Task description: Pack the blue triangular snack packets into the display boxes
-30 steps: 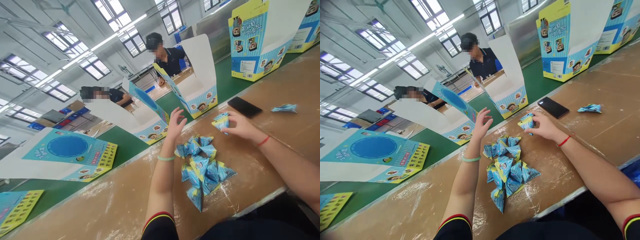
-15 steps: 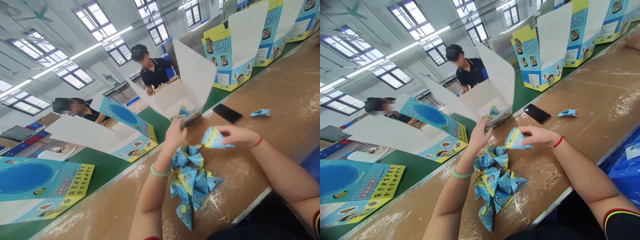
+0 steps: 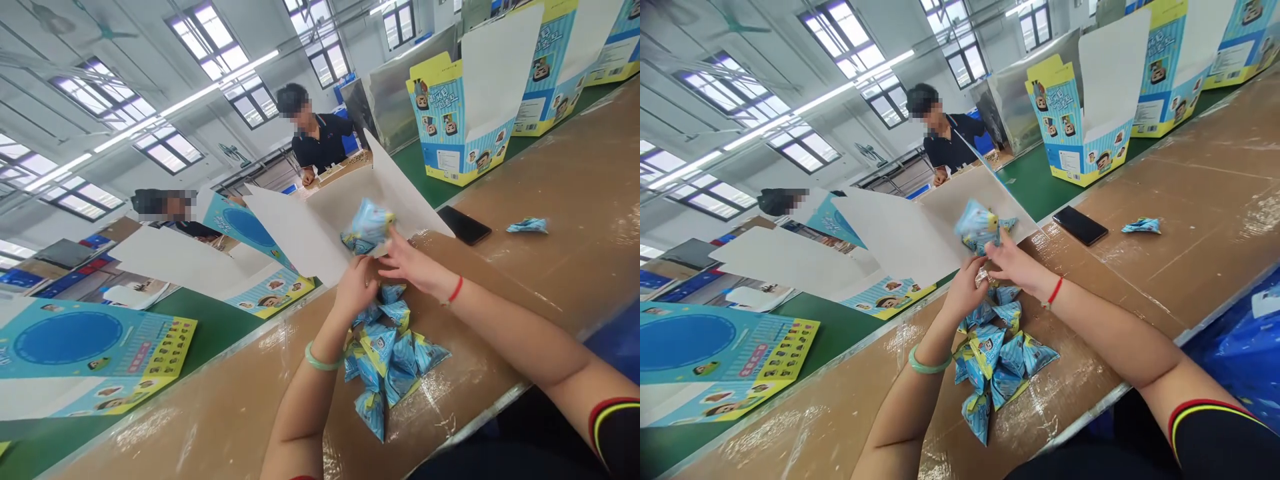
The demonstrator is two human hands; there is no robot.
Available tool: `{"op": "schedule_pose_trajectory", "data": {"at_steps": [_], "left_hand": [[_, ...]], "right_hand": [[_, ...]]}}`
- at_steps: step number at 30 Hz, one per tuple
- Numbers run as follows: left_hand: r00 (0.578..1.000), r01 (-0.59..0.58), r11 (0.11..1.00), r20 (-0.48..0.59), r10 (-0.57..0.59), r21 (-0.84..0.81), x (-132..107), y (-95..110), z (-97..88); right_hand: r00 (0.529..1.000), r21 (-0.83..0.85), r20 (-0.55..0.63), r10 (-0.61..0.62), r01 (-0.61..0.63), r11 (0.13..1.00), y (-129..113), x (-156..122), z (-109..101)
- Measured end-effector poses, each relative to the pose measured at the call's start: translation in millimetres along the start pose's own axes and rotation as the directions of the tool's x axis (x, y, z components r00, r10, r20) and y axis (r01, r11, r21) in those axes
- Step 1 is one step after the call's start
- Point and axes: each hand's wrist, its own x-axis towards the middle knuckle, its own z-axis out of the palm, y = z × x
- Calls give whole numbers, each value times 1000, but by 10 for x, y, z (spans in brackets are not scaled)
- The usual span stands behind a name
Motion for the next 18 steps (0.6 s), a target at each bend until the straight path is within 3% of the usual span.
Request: {"op": "schedule_pose_trajectory", "data": {"at_steps": [3,6,9,12,15,18], "left_hand": [[1000,-7,1000,-6,7,-7,47,48,-23],[999,35,999,-22,-35,-3,136,63,-61],[994,69,998,-89,-70,-4,304,15,-94],[978,120,993,-170,-119,-9,544,-93,-130],[962,191,982,-199,-187,3,819,-208,-179],[951,261,965,-180,-252,26,1061,-266,-216]], "right_hand": [[990,-88,90,108,-100,991,-87,-50,-42],[979,-267,190,78,-25,963,10,-211,-215],[982,-572,178,-61,153,806,242,-305,-421],[960,-765,276,-46,249,594,432,-316,-586],[926,-778,378,6,314,545,483,-315,-706],[926,-795,378,-3,327,511,448,-325,-813]]}}
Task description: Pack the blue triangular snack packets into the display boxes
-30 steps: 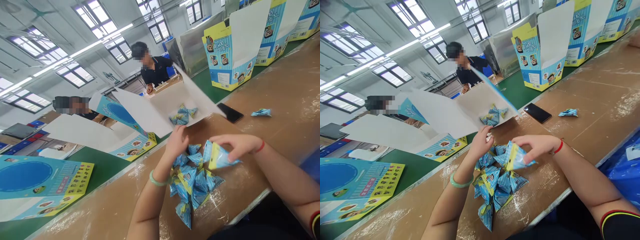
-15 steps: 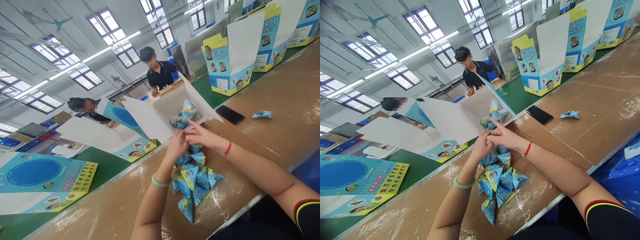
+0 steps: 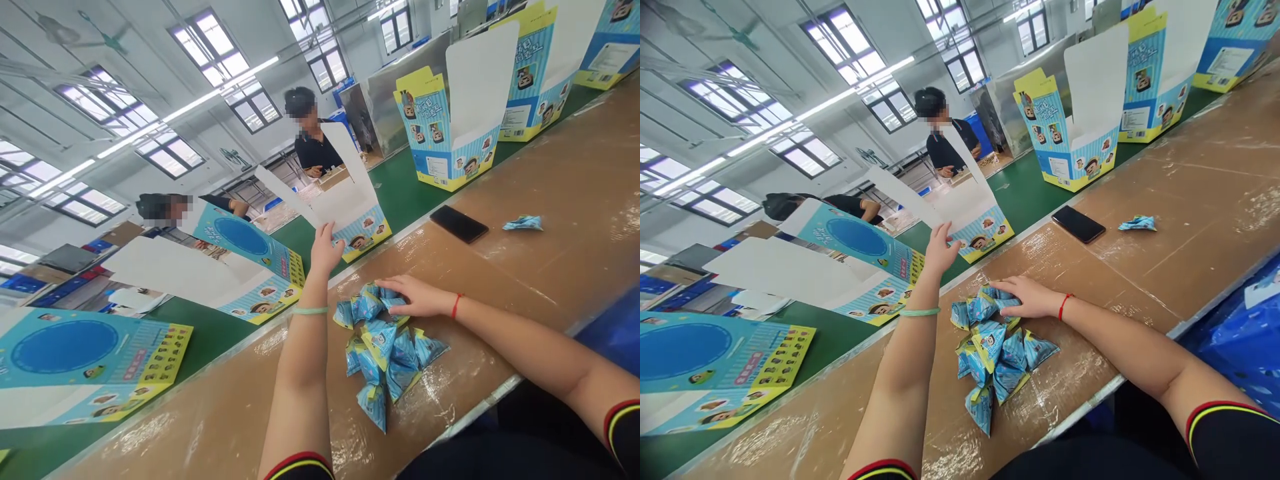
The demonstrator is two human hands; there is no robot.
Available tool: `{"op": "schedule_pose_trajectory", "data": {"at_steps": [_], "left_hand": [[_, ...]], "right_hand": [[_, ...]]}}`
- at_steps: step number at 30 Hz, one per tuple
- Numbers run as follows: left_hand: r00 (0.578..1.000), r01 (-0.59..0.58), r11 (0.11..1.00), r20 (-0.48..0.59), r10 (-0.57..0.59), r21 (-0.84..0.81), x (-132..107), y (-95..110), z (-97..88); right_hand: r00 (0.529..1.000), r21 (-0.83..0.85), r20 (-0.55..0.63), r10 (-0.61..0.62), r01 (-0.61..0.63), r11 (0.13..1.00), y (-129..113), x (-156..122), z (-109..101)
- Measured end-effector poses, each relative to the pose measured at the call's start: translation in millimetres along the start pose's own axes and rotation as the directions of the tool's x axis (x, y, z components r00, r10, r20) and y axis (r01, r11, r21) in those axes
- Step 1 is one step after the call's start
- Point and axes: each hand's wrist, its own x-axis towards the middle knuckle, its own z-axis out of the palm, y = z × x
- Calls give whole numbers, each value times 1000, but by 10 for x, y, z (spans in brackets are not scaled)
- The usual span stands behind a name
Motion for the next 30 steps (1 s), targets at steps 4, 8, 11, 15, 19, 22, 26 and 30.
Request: {"op": "schedule_pose_trajectory", "data": {"at_steps": [4,8,11,15,19,22,26,30], "left_hand": [[998,37,998,-51,-39,-43,46,68,83],[999,-39,972,-14,36,-230,-342,37,180],[969,88,938,246,-3,-334,-732,-128,192],[940,326,831,244,-237,-450,-1059,-399,282],[912,397,631,212,-350,-666,-1132,-463,504],[916,390,687,186,-355,-613,-1109,-414,615],[947,319,831,194,-257,-455,-1048,-335,643],[957,283,863,189,-222,-419,-980,-245,634]], "right_hand": [[999,-63,35,-4,6,998,103,-60,-117],[998,-73,65,27,-22,997,239,-120,-234],[994,-169,106,16,2,986,301,-178,-305],[984,-281,146,-102,140,949,347,-230,-368],[998,-184,15,-60,62,981,429,-290,-567],[878,-63,-478,-17,-15,998,464,-379,-933],[299,39,-952,64,-88,995,475,-363,-1771],[123,152,-982,145,54,987,531,13,-2889]]}}
